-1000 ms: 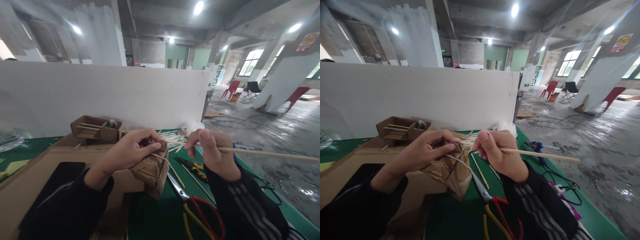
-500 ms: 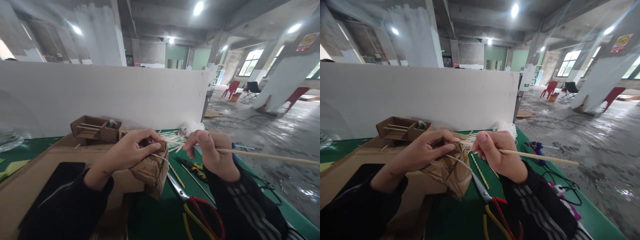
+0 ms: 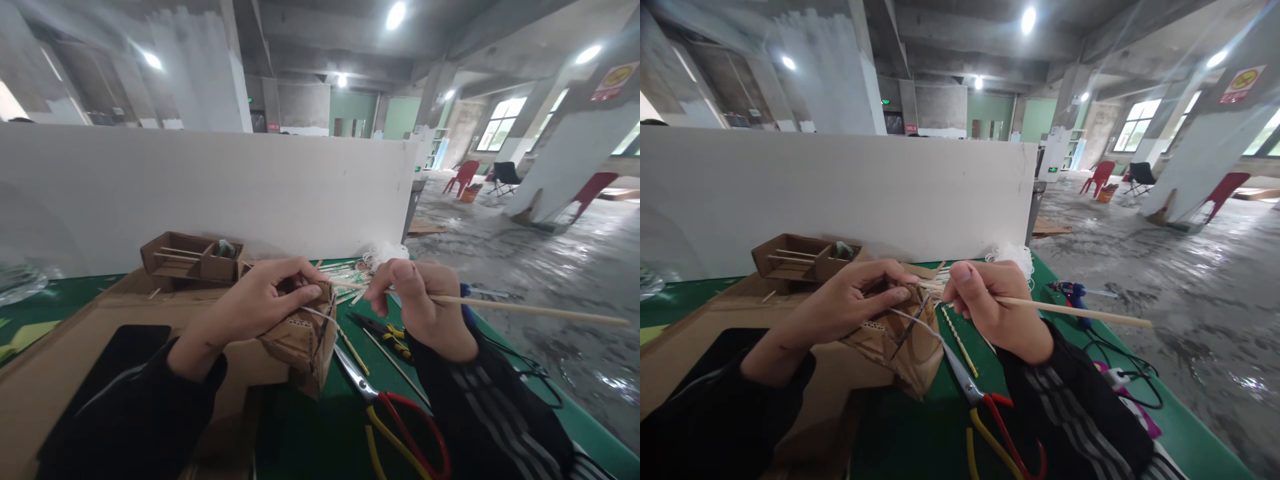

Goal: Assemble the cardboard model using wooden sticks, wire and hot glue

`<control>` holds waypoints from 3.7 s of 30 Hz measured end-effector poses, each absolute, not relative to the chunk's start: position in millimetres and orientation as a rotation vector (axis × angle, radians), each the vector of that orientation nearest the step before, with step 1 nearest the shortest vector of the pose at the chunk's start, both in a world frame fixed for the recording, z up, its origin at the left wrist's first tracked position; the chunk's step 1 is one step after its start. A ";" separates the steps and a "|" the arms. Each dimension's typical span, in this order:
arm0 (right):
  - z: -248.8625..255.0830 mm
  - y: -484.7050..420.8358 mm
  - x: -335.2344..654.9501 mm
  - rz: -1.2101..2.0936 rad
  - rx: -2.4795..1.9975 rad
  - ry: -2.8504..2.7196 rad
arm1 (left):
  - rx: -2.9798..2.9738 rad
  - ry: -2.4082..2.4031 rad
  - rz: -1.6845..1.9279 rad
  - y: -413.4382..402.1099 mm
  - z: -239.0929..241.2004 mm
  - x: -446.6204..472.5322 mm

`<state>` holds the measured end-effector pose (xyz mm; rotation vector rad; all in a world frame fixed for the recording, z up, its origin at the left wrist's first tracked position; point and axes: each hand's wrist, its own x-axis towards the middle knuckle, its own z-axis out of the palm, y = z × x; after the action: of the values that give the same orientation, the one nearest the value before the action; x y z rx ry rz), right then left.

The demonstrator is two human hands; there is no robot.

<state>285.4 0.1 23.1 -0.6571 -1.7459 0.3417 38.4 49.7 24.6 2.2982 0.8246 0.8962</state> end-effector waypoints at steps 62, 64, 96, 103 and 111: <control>25.0 -0.5 288.2 0.292 -0.679 -1.764 | 2.305 0.833 0.889 50.4 25.0 39.4; 25.6 -1.4 289.1 0.305 -0.682 -1.743 | 2.299 0.831 0.894 49.9 25.7 39.8; 21.3 -4.9 289.6 0.381 -0.596 -1.692 | 2.324 0.878 0.886 49.4 26.6 39.8; 20.4 -5.1 288.7 0.376 -0.594 -1.659 | 2.303 0.857 0.896 50.9 24.9 40.2; 24.4 -6.2 287.6 0.367 -0.611 -1.688 | 2.322 0.865 0.899 51.1 24.8 39.0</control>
<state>287.6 -6.2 24.4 -0.6106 -1.6881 0.3670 39.0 51.1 24.8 2.3216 0.8651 0.8986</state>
